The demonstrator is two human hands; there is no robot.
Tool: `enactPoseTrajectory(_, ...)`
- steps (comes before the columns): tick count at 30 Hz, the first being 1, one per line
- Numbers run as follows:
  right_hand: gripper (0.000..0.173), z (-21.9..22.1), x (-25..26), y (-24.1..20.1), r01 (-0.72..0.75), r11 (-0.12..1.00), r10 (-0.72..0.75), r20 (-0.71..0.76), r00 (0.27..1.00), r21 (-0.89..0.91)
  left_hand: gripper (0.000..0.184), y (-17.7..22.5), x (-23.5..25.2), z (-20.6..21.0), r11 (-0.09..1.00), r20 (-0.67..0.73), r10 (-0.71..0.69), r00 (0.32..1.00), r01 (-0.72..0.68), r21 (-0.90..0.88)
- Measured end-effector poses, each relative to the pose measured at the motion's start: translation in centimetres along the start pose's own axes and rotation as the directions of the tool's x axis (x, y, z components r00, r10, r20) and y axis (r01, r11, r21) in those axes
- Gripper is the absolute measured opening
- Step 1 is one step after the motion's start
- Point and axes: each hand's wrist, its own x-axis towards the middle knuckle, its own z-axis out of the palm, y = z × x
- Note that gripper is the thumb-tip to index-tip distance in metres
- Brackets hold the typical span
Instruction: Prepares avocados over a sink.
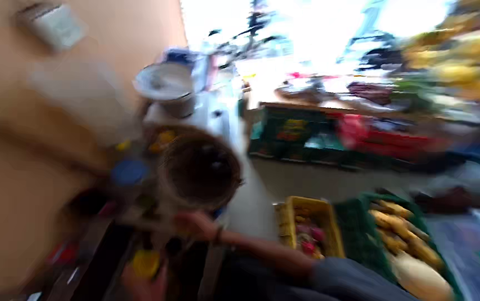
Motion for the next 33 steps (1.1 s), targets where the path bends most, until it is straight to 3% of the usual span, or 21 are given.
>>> enactPoseTrajectory(2, 0.031, -1.2, -1.8, 0.8, -0.043, 0.998, 0.047, 0.079, 0.996, -0.05, 0.055, 0.5, 0.1, 4.0, 0.998, -0.202, 0.042, 0.978, -0.033, 0.045)
enactPoseTrajectory(4, 0.032, -1.6, -2.7, 0.8, -0.019, 0.989, 0.043, 0.165, 0.985, -0.147, 0.05, 1.1, 1.1, 5.1, 0.999, -0.255, 0.04, 0.966, -0.039, 0.009)
enactPoseTrajectory(8, 0.033, -2.3, -4.7, -0.4, 0.206, 0.905, -0.168, 0.133, 0.977, -0.372, 0.039, 0.9, -0.3, 6.1, 0.998, -0.211, 0.049, 0.976, -0.054, -0.016)
enactPoseTrajectory(12, 0.032, -2.0, -5.2, -1.2, 0.358, 0.833, -0.323, 0.155, 0.934, -0.423, 0.041, 0.9, -2.2, 6.5, 0.997, -0.229, 0.076, 0.97, -0.074, 0.02)
enactPoseTrajectory(26, 0.035, -1.4, -6.3, -2.5, 0.473, 0.706, -0.437, 0.201, 0.877, -0.528, 0.04, -0.1, -3.9, 6.1, 0.983, -0.24, 0.164, 0.957, -0.138, 0.123)
enactPoseTrajectory(33, 0.036, 0.2, -5.8, -1.8, 0.563, 0.601, -0.5, 0.282, 0.819, -0.568, 0.048, -0.4, -4.5, 6.6, 0.962, -0.256, 0.226, 0.94, -0.174, 0.212)
